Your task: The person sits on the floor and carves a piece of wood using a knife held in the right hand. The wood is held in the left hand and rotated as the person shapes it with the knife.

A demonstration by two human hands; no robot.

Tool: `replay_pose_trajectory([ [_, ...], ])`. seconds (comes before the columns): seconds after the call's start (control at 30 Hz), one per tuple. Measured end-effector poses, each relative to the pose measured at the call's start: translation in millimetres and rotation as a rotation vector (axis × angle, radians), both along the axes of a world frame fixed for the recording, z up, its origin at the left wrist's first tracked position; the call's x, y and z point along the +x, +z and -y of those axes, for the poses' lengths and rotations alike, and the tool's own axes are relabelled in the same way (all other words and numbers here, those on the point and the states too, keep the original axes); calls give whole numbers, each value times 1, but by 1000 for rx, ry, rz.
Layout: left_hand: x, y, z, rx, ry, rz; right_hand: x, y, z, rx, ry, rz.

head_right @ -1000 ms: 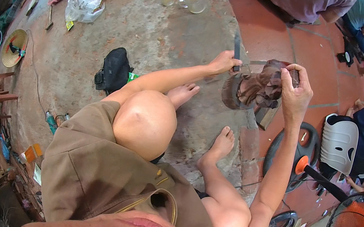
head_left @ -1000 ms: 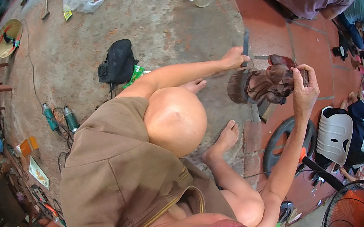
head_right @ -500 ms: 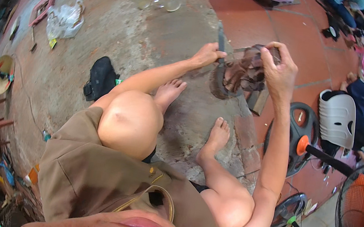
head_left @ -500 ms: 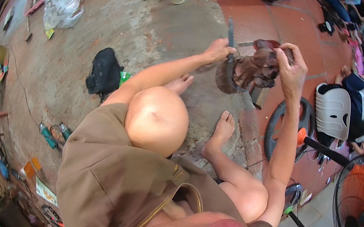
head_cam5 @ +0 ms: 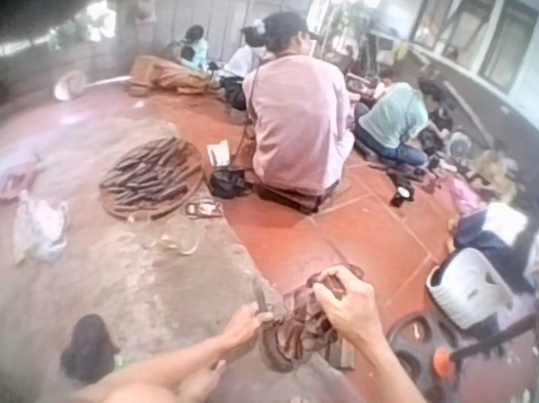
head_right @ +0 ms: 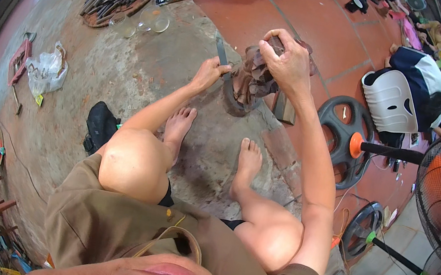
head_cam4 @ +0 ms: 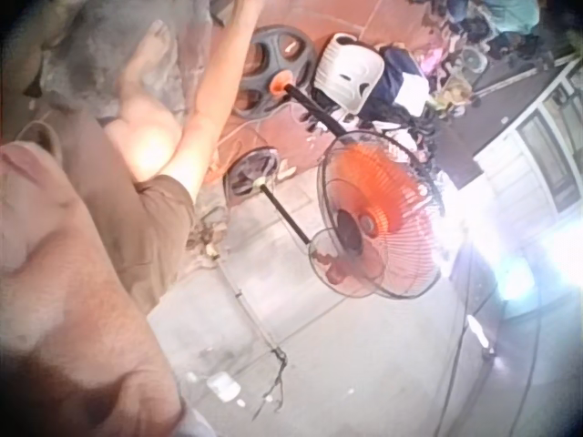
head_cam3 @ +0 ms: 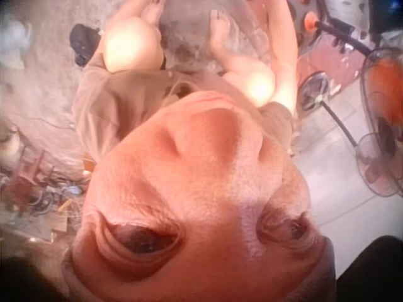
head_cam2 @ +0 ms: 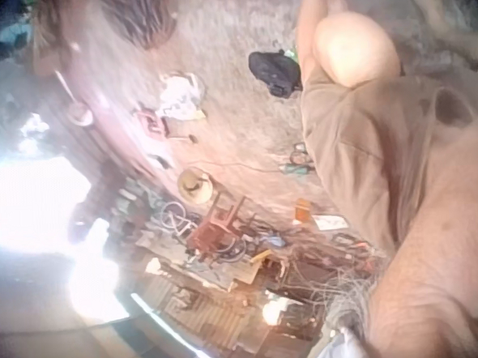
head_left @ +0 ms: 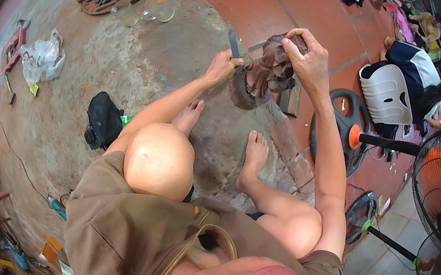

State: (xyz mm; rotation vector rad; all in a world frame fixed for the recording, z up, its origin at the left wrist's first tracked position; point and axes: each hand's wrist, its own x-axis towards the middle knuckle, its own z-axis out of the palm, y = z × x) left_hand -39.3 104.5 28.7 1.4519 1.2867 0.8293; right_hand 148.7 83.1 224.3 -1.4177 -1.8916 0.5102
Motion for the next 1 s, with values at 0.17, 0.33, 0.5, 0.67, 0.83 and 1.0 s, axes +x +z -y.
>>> replay_pose_trajectory([
  [0.17, -3, -23, -23, -121, 63, 188, -3, -3, -3, 4, 1, -66],
  [0.33, -5, -26, -5, -170, 144, 413, 3, -9, -4, 13, -23, -30],
  [0.5, -3, -20, 14, -60, 55, 140, 2, -13, -2, -13, -10, -103],
  [0.67, -1, -14, -6, 22, 23, 31, 2, -11, -3, 21, 14, -57],
  [0.83, -8, -45, -25, -8, 126, 166, -4, -10, -4, -1, 5, -64],
  [1.0, 3, -15, 14, -165, 198, 440, 7, -18, -8, -5, 24, -134],
])
